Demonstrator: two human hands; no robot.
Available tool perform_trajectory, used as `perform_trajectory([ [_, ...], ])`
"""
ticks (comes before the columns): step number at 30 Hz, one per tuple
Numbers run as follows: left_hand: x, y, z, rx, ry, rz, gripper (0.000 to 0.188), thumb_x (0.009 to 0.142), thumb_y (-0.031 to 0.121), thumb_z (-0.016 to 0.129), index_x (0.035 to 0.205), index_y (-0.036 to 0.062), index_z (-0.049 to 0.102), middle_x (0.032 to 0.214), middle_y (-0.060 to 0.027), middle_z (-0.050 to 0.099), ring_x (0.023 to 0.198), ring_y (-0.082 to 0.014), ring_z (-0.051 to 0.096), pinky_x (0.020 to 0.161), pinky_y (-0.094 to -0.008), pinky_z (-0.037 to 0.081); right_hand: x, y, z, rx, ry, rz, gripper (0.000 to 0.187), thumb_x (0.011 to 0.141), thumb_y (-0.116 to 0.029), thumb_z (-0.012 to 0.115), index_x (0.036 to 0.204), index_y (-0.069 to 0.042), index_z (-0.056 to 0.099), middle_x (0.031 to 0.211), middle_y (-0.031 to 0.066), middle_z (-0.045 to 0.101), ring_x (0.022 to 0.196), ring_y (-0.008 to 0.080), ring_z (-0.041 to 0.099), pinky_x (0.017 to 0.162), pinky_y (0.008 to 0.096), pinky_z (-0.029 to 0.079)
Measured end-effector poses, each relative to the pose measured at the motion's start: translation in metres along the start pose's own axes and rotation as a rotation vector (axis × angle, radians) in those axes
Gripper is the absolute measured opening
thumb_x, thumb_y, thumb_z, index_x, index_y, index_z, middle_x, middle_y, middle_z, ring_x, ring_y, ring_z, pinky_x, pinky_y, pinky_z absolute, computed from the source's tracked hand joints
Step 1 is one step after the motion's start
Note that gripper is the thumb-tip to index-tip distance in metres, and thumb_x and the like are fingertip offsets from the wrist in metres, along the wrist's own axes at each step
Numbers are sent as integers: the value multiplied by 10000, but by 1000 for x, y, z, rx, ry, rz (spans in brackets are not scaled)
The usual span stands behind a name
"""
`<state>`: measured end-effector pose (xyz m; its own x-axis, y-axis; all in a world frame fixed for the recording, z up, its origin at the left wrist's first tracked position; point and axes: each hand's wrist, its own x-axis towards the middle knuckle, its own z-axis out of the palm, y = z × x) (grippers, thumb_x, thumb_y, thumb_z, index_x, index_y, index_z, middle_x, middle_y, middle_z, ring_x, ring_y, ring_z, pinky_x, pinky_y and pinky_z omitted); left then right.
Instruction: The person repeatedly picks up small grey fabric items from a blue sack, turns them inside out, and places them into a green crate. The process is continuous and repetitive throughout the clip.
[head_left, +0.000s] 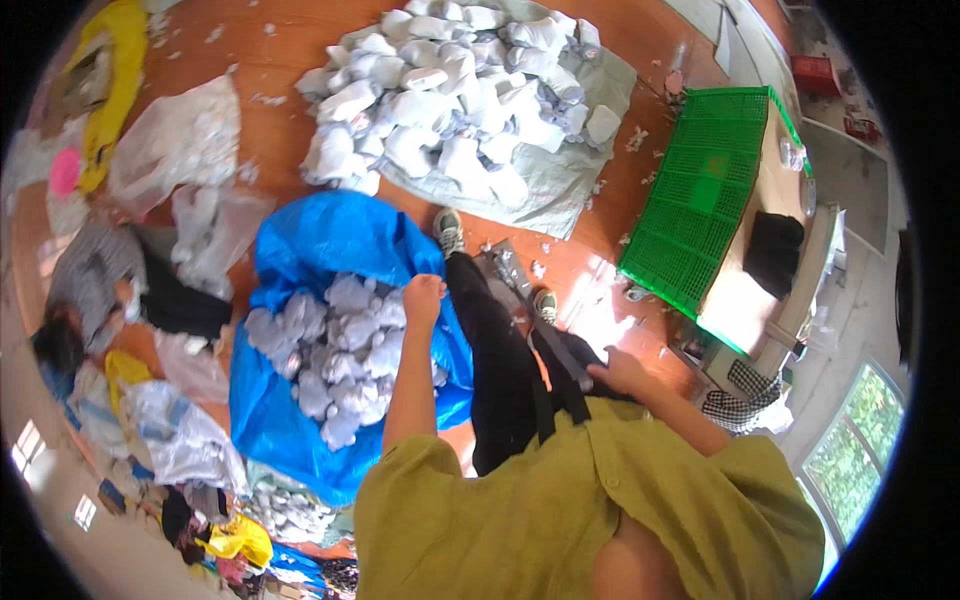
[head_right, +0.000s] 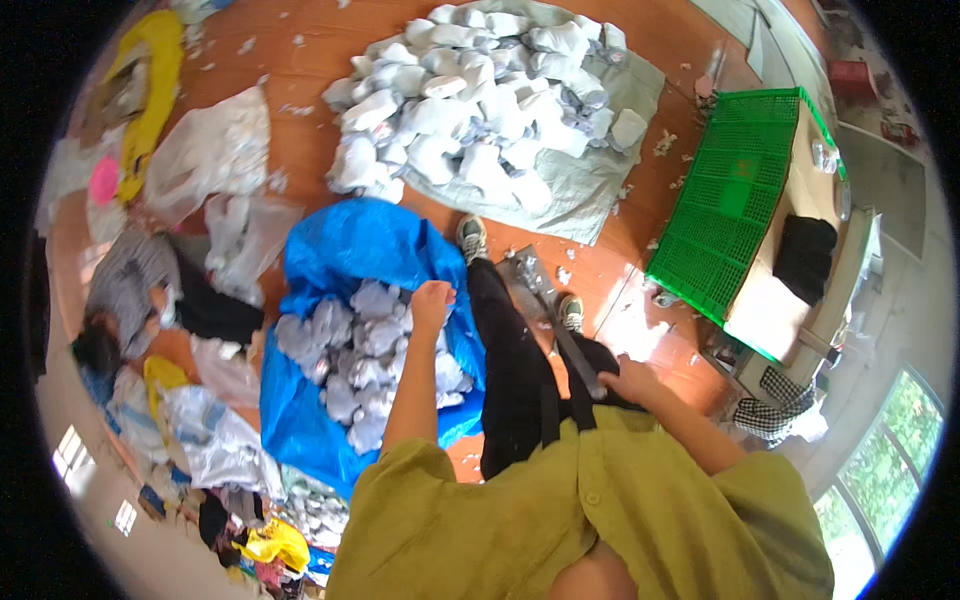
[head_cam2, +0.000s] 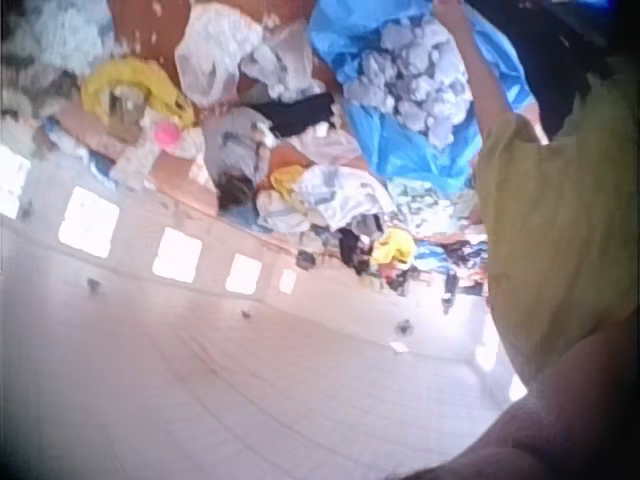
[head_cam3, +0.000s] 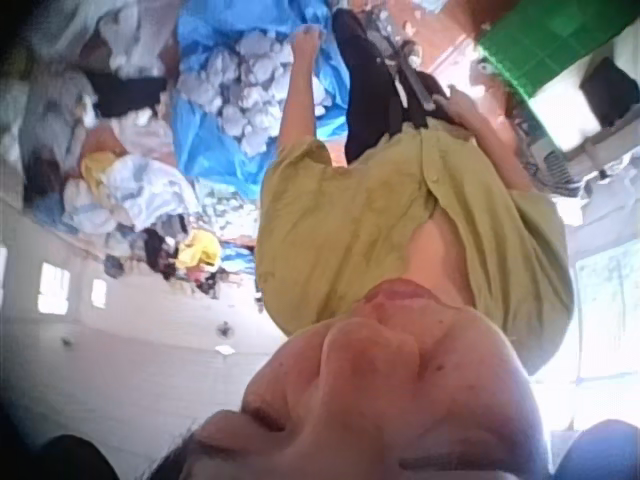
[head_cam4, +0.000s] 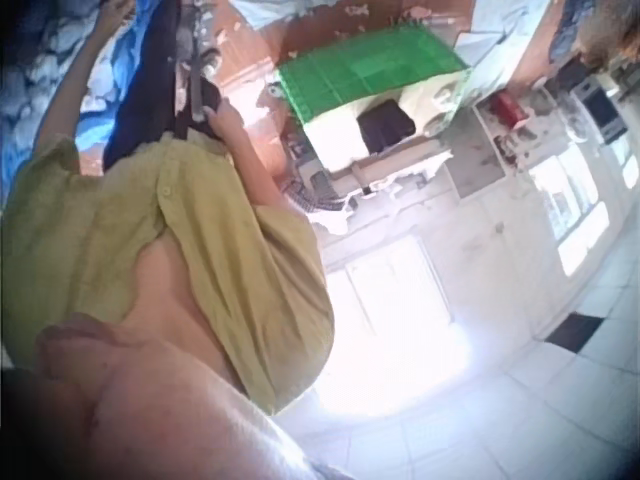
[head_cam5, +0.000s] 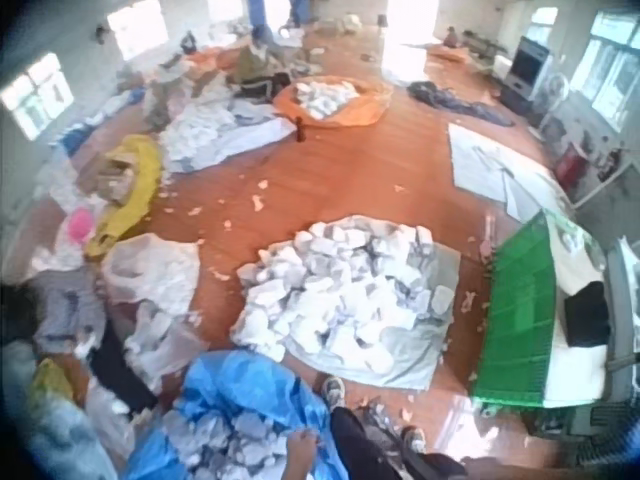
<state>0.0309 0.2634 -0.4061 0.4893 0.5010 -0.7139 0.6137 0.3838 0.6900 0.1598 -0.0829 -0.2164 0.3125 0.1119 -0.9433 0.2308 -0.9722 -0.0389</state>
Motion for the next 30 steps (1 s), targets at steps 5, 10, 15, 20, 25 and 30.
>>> perform_trajectory([
  [5,144,-52,-3,359,-55,-72,214,807,201,520,784,7,608,808,-177,645,759,-309,623,683,-401,491,44,52,82,597,-610,489,412,783,-387,664,773,19,594,547,118,596,442,204,588,424,315,475],
  [10,292,-26,-43,761,246,0,327,808,225,561,1037,-7,531,1028,-217,581,968,-371,552,827,-429,449,20,7,86,205,-282,411,277,735,-246,629,839,11,628,780,230,626,804,391,610,726,444,485],
  [15,454,-47,-145,201,729,-504,648,761,368,700,1153,-78,439,1151,-188,523,1014,-327,524,792,-426,472,23,0,52,185,-306,405,212,734,-198,647,813,-2,643,623,141,627,476,234,612,486,343,498],
  [20,485,-18,-131,-388,741,-542,555,804,328,674,1235,48,465,1138,-64,559,954,-249,554,805,-351,451,33,-36,31,314,-482,621,202,729,-180,672,830,-8,640,616,124,635,479,209,614,496,337,501],
  [25,473,-69,-107,-724,736,-486,217,820,236,584,767,26,595,659,-65,554,514,-170,510,396,-283,355,25,-12,45,334,-397,518,211,709,-187,698,789,-5,629,600,123,625,485,209,615,496,342,493],
  [30,321,-85,-32,-1282,210,-558,95,790,81,594,882,89,574,800,-34,588,645,-136,560,480,-280,419,26,-29,32,296,-384,454,231,669,-218,715,703,-11,617,621,149,615,582,282,625,571,382,497],
])
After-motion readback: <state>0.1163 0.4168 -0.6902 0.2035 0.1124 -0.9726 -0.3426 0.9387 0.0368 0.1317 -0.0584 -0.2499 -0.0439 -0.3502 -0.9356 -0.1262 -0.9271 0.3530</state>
